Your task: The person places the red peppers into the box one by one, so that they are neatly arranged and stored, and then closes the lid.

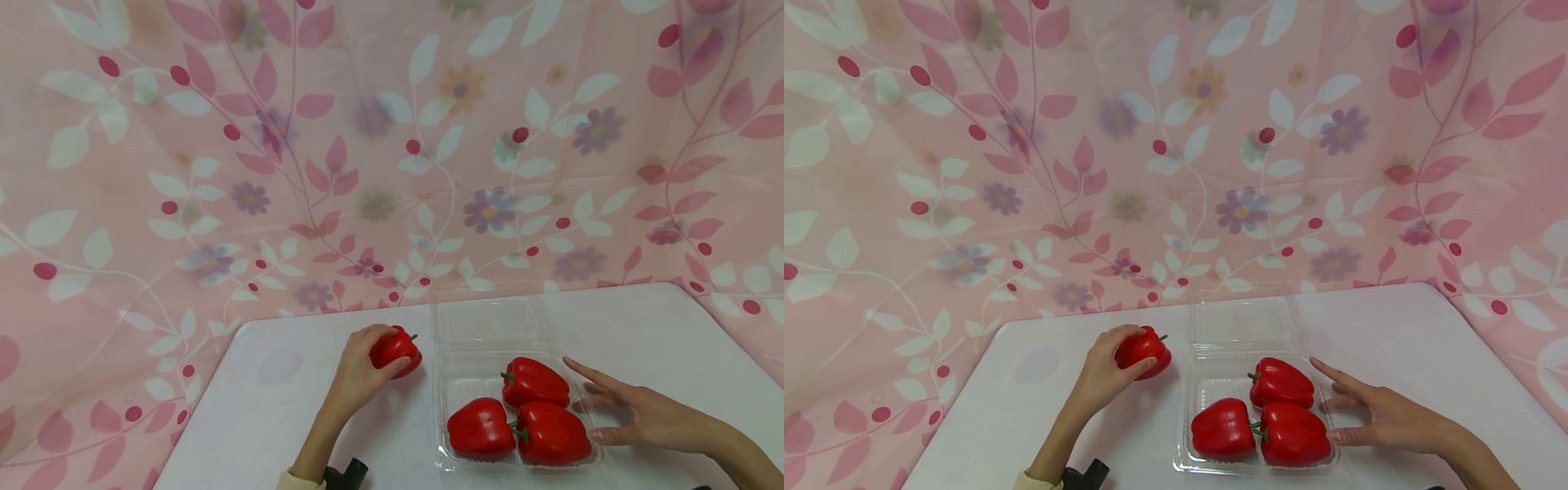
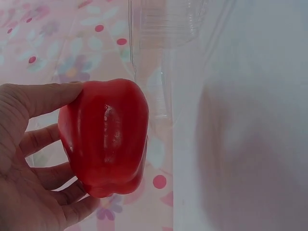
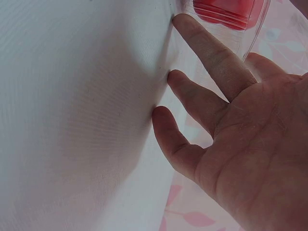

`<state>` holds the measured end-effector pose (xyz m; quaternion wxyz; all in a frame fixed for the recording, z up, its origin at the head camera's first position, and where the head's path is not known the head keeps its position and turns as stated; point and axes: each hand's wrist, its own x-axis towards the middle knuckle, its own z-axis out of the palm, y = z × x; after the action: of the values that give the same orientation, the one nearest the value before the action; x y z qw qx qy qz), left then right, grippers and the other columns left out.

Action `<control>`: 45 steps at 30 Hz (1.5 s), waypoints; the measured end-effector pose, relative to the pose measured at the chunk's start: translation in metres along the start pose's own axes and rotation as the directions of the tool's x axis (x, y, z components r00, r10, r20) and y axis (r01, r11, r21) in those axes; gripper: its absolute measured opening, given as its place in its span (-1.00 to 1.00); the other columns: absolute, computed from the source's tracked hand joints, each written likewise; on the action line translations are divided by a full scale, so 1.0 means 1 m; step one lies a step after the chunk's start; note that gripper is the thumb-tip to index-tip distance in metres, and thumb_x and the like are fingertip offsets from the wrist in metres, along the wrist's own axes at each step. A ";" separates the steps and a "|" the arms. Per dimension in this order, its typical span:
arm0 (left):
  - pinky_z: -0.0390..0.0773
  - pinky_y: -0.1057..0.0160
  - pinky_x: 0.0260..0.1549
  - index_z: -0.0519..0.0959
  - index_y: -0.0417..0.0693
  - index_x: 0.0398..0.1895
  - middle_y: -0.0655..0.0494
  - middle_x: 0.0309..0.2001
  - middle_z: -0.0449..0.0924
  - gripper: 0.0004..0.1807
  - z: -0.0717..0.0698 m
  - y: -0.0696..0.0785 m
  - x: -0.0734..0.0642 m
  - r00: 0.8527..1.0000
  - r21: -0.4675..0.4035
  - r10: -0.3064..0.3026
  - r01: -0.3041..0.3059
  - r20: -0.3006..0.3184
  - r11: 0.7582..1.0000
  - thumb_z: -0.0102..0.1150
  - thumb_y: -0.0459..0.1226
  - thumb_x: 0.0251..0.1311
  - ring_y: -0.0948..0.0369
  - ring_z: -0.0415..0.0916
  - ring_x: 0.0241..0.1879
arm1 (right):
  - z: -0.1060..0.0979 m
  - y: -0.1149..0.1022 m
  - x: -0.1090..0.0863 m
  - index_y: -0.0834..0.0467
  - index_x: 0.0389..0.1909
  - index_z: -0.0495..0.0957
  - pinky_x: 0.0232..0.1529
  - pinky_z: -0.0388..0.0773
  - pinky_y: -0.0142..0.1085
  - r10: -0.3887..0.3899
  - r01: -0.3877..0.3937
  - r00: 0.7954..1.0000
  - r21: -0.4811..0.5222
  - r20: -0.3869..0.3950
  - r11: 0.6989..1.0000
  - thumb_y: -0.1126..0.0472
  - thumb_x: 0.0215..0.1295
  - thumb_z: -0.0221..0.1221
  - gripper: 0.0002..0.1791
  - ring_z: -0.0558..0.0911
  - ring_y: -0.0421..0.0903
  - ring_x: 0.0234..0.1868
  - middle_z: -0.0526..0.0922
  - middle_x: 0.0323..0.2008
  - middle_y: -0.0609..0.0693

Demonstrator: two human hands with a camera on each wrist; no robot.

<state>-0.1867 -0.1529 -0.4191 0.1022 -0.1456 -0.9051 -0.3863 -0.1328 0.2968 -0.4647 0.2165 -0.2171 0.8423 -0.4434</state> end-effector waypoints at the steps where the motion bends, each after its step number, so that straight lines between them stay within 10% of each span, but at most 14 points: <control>1: 0.67 0.05 -0.18 0.52 0.20 0.13 0.18 0.15 0.48 -0.38 0.000 0.001 0.000 1.000 -0.004 0.001 -0.001 0.001 1.000 0.55 -0.14 -0.06 0.10 0.38 0.14 | 0.000 0.000 0.000 -0.10 0.59 -0.17 -0.21 0.44 0.43 -0.001 0.001 1.000 0.001 0.001 1.000 0.06 0.26 0.27 0.02 0.19 0.54 0.27 0.58 0.18 0.03; 45: 0.65 0.16 -0.15 0.50 0.23 0.17 0.28 0.13 0.47 -0.41 0.013 0.020 0.000 0.991 -0.161 0.119 -0.110 0.053 0.981 0.49 -0.09 0.03 0.17 0.40 0.12 | 0.001 0.001 0.001 -0.07 0.58 -0.14 -0.25 0.48 0.40 0.013 -0.013 1.000 -0.007 -0.012 1.000 0.03 0.22 0.29 0.04 0.20 0.56 0.26 0.58 0.17 0.09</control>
<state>-0.1804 -0.1299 -0.4147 0.0843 -0.2170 -0.8645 -0.4454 -0.1332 0.2958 -0.4666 0.2135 -0.2096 0.8467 -0.4401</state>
